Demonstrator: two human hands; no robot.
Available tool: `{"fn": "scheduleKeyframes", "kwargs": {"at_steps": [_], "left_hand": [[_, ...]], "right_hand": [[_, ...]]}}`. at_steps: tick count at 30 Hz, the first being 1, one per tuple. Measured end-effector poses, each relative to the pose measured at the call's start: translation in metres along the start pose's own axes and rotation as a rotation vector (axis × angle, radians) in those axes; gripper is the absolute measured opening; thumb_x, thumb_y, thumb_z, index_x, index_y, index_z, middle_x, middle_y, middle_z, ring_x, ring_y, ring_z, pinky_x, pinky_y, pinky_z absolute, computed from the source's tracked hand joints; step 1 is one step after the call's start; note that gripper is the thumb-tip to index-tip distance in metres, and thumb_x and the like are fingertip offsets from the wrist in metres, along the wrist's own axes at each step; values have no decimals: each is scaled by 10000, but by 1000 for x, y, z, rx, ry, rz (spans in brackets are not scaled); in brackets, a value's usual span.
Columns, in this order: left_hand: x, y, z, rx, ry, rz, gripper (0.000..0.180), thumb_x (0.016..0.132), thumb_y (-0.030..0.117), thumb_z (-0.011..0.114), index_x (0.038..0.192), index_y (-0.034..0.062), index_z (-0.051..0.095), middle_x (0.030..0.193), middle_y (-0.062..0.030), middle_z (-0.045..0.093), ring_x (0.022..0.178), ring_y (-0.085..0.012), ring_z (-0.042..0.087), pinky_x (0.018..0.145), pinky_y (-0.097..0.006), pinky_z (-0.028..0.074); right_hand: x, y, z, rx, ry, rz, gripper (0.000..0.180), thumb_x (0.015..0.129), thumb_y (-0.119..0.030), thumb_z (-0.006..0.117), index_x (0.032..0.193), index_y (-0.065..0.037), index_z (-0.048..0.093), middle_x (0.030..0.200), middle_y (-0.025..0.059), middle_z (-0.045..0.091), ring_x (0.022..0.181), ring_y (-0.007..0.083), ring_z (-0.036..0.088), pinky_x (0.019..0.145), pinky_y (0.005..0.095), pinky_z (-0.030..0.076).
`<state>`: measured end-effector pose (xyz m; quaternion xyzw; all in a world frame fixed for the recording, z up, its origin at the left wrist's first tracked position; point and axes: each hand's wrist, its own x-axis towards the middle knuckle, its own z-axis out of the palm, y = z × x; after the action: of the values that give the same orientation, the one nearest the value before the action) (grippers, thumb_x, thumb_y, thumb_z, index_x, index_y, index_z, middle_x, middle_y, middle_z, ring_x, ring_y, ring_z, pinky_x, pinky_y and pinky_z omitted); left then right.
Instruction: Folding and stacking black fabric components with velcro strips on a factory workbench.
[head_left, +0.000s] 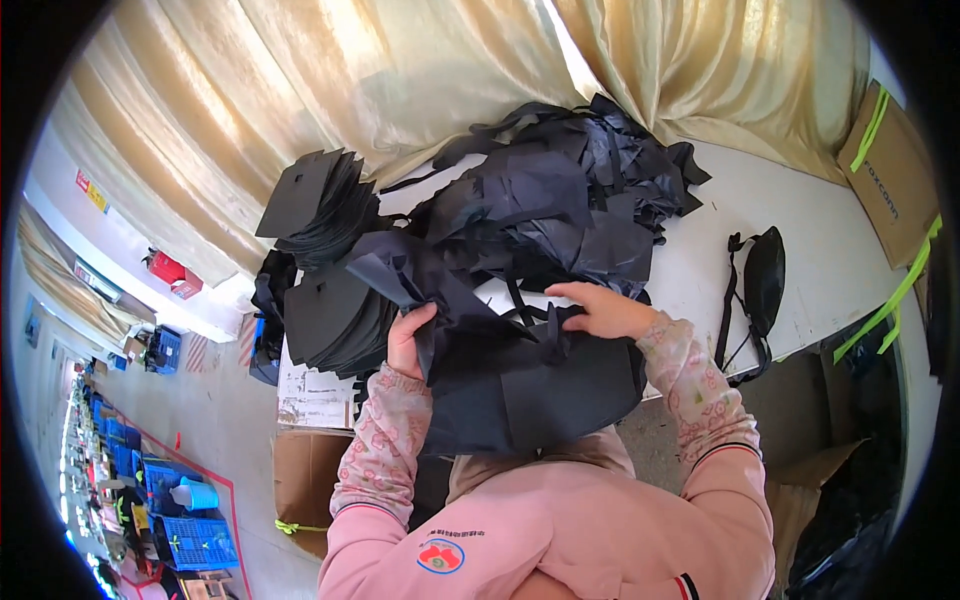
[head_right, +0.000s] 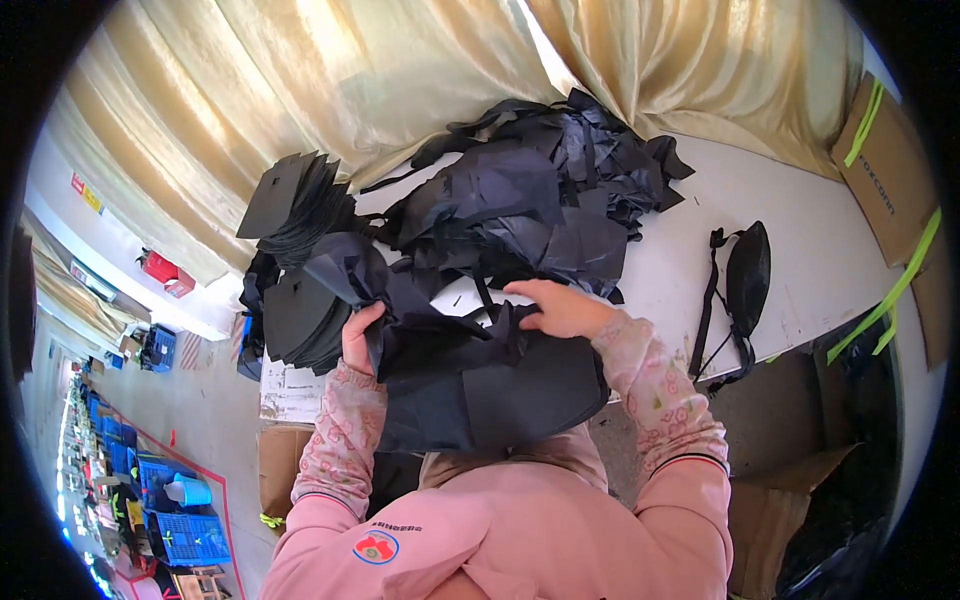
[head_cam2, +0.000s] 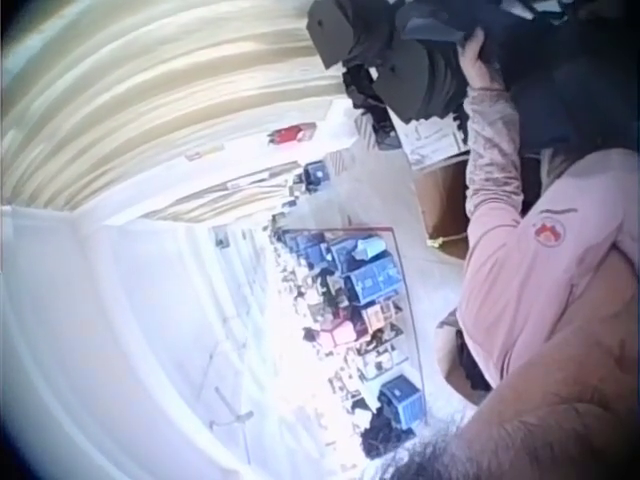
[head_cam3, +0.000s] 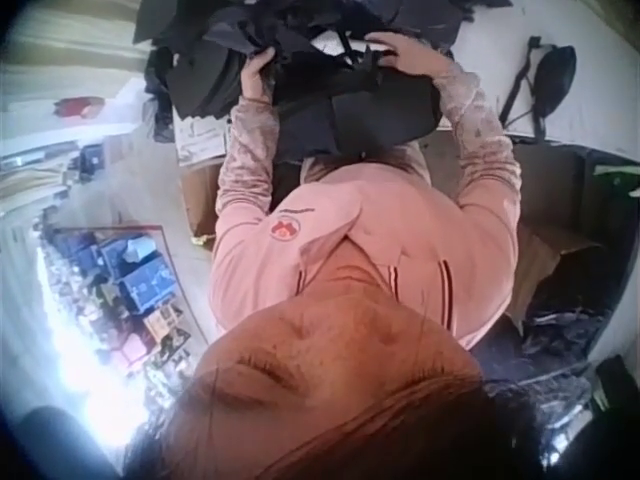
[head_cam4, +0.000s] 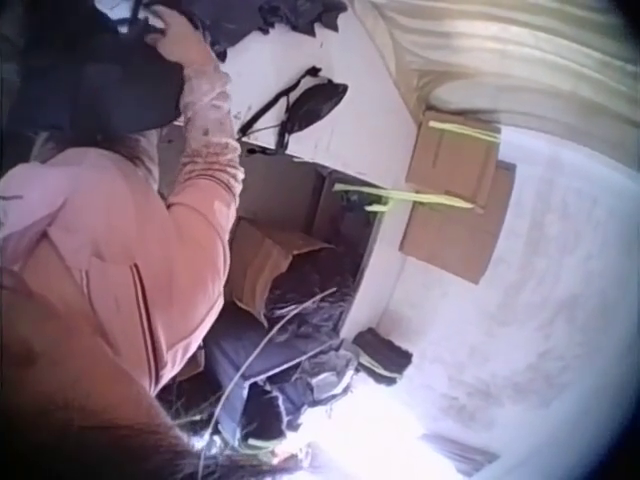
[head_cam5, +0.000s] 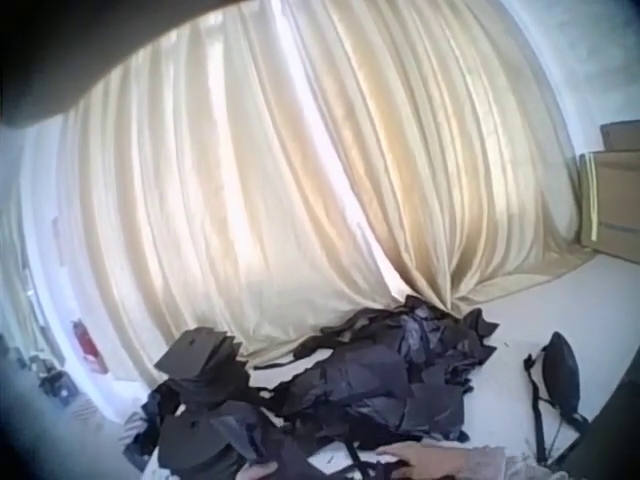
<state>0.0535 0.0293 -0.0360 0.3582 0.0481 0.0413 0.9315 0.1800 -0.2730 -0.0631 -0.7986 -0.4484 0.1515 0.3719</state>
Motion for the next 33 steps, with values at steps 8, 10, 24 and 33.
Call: {"fn": "scheduleKeyframes", "kwargs": {"at_steps": [8,10,24,33], "left_hand": [[-36,29,5,102,30,317,428,870,-18,588,1294,4,533,1191,-129,644,1088,-287,639,981,-413,508],[-47,41,-17,103,128,351,403,880,-7,595,1279,6,544,1183,-126,647,1073,-288,645,968,-410,517],[-126,44,-67,1198,-159,-429,187,912,194,694,972,18,672,813,-28,664,695,-92,610,644,-247,500],[-38,-60,-20,1910,-621,444,343,759,212,785,1051,110,638,1035,-96,588,1000,-314,567,908,-409,440]], "right_hand": [[12,-30,15,-418,290,-246,224,751,-67,693,969,-80,645,913,56,602,934,262,590,784,368,429],[1,-55,5,-468,345,-308,208,743,-91,700,942,-88,638,883,50,579,903,248,579,787,358,417],[-70,-51,33,-179,108,-111,302,817,-350,742,931,-84,656,779,67,643,765,279,634,690,370,494],[-61,-50,87,-443,-205,238,418,746,-432,769,877,-63,624,878,135,684,840,308,675,700,420,526]]}}
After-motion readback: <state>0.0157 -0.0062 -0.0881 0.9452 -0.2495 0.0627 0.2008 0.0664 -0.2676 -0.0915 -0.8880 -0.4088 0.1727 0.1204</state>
